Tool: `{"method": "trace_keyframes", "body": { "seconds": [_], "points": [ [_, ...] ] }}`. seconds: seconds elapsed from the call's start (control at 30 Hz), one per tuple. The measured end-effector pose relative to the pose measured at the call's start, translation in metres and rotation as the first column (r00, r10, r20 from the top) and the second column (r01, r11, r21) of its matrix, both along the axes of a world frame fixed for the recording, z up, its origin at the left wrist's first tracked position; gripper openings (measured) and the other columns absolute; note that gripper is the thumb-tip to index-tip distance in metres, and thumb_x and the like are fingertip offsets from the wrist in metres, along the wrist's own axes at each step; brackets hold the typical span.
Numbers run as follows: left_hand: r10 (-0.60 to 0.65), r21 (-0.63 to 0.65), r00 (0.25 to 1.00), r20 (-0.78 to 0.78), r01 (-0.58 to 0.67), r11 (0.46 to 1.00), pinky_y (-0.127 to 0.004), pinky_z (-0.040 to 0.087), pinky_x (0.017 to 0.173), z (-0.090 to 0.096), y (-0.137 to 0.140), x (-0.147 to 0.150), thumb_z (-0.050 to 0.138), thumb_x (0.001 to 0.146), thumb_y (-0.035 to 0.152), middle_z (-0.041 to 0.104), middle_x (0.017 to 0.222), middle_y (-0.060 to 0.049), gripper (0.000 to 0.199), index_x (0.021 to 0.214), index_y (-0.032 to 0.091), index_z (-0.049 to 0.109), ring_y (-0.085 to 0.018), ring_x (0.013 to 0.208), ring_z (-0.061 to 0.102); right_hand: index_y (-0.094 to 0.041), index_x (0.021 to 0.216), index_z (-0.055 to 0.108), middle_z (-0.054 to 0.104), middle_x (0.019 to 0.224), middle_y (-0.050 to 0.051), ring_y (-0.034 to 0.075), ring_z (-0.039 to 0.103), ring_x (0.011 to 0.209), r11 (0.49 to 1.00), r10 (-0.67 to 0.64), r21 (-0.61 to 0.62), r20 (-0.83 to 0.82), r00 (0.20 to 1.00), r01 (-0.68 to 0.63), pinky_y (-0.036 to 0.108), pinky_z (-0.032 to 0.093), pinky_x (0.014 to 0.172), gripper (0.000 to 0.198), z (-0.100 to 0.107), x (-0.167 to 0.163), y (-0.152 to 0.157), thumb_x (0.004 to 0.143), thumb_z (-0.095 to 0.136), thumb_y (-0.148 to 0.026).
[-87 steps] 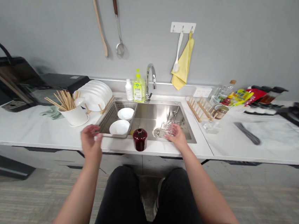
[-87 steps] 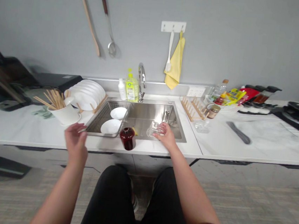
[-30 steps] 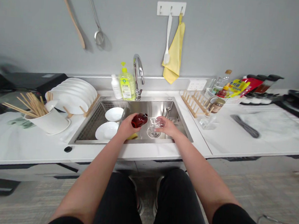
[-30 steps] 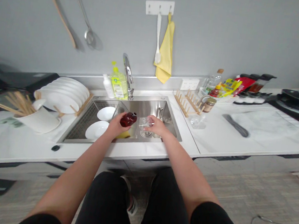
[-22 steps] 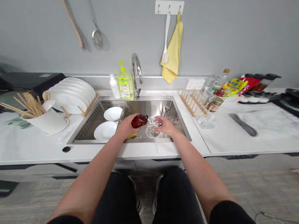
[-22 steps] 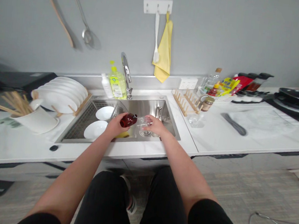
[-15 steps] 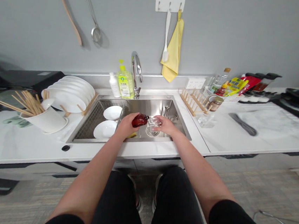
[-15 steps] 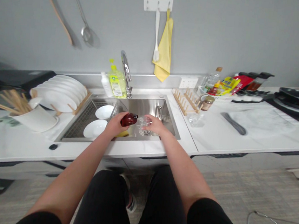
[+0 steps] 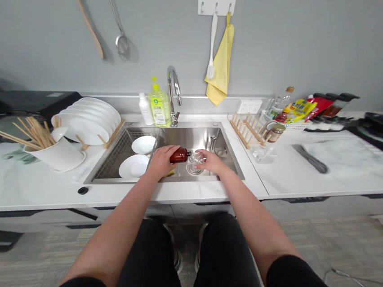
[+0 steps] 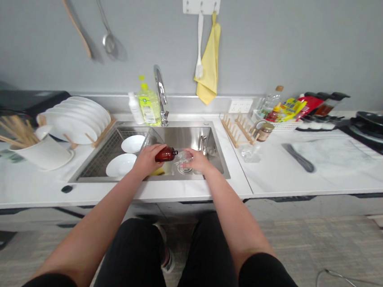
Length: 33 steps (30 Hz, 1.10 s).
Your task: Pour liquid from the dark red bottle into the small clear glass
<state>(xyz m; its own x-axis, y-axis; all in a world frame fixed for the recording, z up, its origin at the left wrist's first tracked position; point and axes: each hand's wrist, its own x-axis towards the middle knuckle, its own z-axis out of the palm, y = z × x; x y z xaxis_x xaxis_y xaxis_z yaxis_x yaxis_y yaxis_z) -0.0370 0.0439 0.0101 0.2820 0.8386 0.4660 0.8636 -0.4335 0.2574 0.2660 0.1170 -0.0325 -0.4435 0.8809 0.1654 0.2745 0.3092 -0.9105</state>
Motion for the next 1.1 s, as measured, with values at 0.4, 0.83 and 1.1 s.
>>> {"method": "trace_keyframes", "body": {
  "seconds": [0.4, 0.83, 1.1],
  "points": [
    [0.046, 0.035, 0.995, -0.089, -0.043, 0.998, -0.053, 0.044, 0.126, 0.003, -0.004, 0.003, 0.077, 0.084, 0.016, 0.069, 0.159, -0.011, 0.081, 0.162, 0.028, 0.062, -0.037, 0.146, 0.063, -0.022, 0.138, 0.076, 0.082, 0.12, 0.008, 0.025, 0.077, 0.109, 1.0, -0.004, 0.003, 0.046, 0.999, 0.004, 0.038, 0.061, 0.103, 0.082, 0.009, 0.0, -0.006, 0.062, 0.107, -0.03],
    [0.045, 0.067, 0.991, -0.128, -0.037, 0.997, -0.054, 0.042, 0.127, 0.008, -0.007, 0.006, 0.071, 0.083, 0.012, 0.07, 0.158, -0.01, 0.079, 0.16, 0.027, 0.065, -0.036, 0.145, 0.062, -0.021, 0.136, 0.077, 0.083, 0.118, 0.008, 0.026, 0.078, 0.109, 1.0, -0.019, 0.012, 0.089, 0.996, 0.018, 0.039, 0.06, 0.104, 0.08, 0.015, -0.001, -0.011, 0.062, 0.106, -0.028],
    [0.038, 0.092, 0.991, -0.129, -0.026, 0.995, -0.053, 0.042, 0.127, 0.009, -0.009, 0.007, 0.068, 0.084, 0.012, 0.071, 0.156, -0.009, 0.077, 0.159, 0.027, 0.066, -0.036, 0.144, 0.06, -0.022, 0.133, 0.078, 0.082, 0.117, 0.007, 0.026, 0.077, 0.109, 1.0, -0.011, 0.022, 0.107, 0.994, 0.008, 0.039, 0.061, 0.101, 0.077, 0.012, -0.002, -0.009, 0.061, 0.106, -0.028]
  ]
}}
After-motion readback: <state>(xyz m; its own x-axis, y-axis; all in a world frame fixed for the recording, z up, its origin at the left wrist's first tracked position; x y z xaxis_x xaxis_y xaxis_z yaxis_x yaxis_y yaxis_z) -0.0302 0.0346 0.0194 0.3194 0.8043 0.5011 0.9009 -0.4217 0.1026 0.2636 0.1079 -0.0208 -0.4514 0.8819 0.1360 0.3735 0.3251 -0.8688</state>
